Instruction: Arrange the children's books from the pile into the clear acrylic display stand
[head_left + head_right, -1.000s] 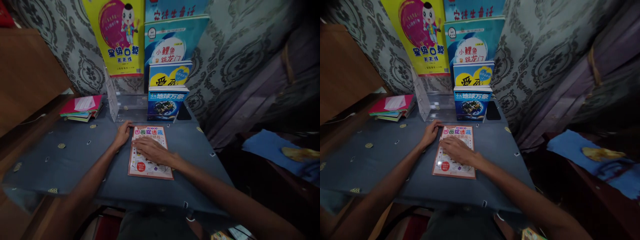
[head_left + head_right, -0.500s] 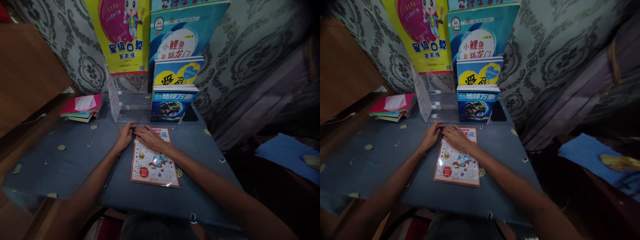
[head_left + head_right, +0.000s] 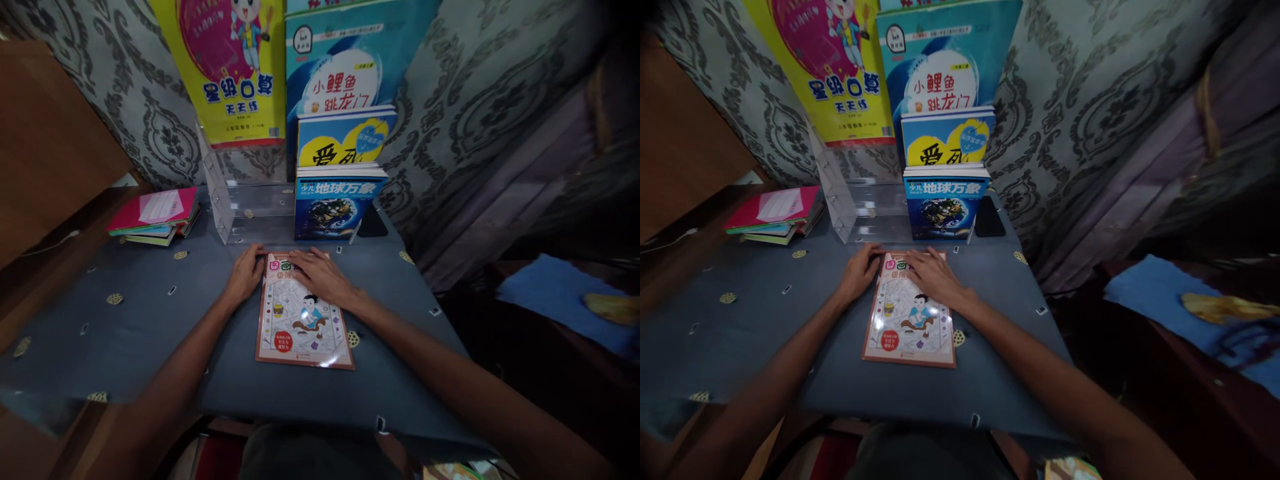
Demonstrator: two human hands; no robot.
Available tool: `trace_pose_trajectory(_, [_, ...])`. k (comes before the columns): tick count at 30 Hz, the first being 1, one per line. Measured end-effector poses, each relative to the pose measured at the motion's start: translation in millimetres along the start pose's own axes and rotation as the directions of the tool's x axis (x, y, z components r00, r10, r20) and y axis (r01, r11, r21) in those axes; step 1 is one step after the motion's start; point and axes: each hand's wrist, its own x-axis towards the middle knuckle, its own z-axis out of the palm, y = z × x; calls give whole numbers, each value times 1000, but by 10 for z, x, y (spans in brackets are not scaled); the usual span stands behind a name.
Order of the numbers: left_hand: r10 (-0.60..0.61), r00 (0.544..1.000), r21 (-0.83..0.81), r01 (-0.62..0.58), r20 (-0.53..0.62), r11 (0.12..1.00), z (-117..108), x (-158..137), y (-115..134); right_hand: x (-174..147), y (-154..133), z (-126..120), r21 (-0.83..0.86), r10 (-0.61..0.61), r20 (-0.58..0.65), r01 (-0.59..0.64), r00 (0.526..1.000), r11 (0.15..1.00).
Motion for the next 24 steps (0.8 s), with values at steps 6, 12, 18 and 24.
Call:
trace_pose_trajectory(6, [7, 1000, 29, -7, 13, 1000, 2, -1, -7, -352, 258, -151, 0, 108, -50, -108, 993, 994])
trace_pose_trajectory(12, [14, 999, 132, -18, 35, 991, -18, 0, 70, -439, 351, -216, 116, 164, -55, -157, 985, 981])
trace_pose_trajectory(18, [84, 972, 426, -173, 220, 888, -2, 130, 414, -421, 394, -191, 176, 193, -59, -180, 979, 968])
trace_pose_trajectory(24, [224, 892, 280, -348, 394, 895, 265, 299, 572, -430, 420, -159, 192, 202, -65, -186, 977, 964])
